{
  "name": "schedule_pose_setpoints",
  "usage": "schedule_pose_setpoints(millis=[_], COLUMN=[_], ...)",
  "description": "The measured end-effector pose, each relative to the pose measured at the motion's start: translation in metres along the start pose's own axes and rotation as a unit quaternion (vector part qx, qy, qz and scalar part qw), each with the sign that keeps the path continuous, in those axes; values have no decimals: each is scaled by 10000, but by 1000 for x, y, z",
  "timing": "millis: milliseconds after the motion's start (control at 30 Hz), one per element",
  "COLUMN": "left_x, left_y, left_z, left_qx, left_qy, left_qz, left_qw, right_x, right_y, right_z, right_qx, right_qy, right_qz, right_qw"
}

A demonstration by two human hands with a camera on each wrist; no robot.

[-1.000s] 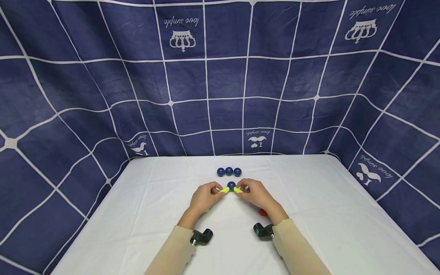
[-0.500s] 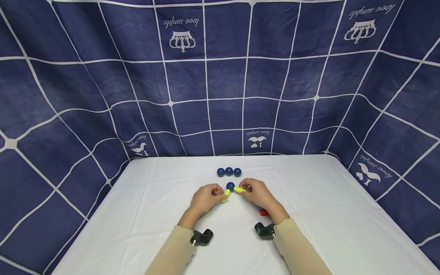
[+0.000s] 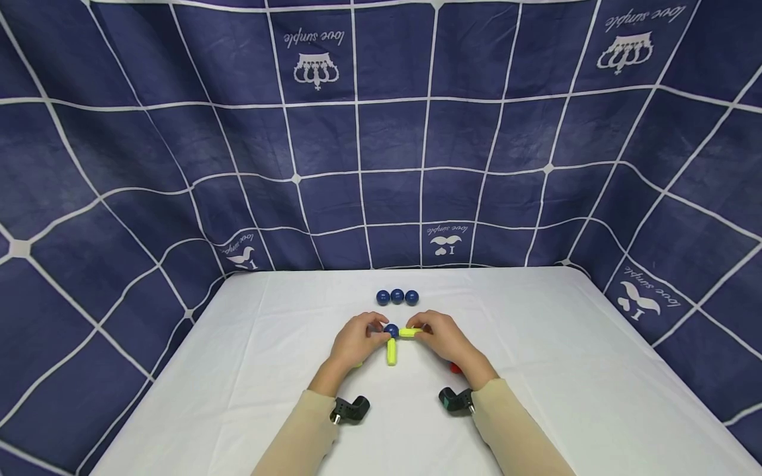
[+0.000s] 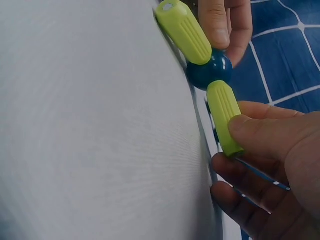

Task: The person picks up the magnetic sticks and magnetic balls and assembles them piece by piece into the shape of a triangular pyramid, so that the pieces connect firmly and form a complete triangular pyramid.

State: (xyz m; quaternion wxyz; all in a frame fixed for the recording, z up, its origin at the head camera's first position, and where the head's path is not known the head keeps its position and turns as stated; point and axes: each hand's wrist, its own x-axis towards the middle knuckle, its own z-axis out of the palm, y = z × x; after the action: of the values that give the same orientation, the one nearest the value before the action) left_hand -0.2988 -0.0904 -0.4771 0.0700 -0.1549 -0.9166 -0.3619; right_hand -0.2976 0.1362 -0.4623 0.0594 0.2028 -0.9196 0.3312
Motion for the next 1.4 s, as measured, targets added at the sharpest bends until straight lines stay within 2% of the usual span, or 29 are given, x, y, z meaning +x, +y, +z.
schedule_pose_setpoints(millis=[133,233,400,600,800,1000,1167,1400], left_x=[-1,-1,-1,0,-1,0,1,1], left_y=[-1,-1,-2,-2,-2,-2,-2,-4], left_z=[-2,-3,-4,-4,-3,0,0,-3], left_qx=[94,91,-53,-178,-247,-208,-342,-548], left_qy=[-212,-383,-478,-420,-390,-512,-548,-523], left_qz=[405,537,374,234,227,132,51,-58], left_qw=[9989,9978,9981,9987,9987,9984,9979,9971], right_x=[0,0,1,1,2,6,19,46], right_y=[-1,-1,0,1,3,7,10,14], right_z=[1,2,3,3,-1,-5,-15,-23], right_qx=[-69,-73,-34,68,146,199,209,315], right_qy=[-3,1,59,54,26,-108,-198,176], right_qz=[-132,-121,11,13,-17,-6,127,393], right_qw=[9999,9999,10000,10000,9999,9997,9995,9986])
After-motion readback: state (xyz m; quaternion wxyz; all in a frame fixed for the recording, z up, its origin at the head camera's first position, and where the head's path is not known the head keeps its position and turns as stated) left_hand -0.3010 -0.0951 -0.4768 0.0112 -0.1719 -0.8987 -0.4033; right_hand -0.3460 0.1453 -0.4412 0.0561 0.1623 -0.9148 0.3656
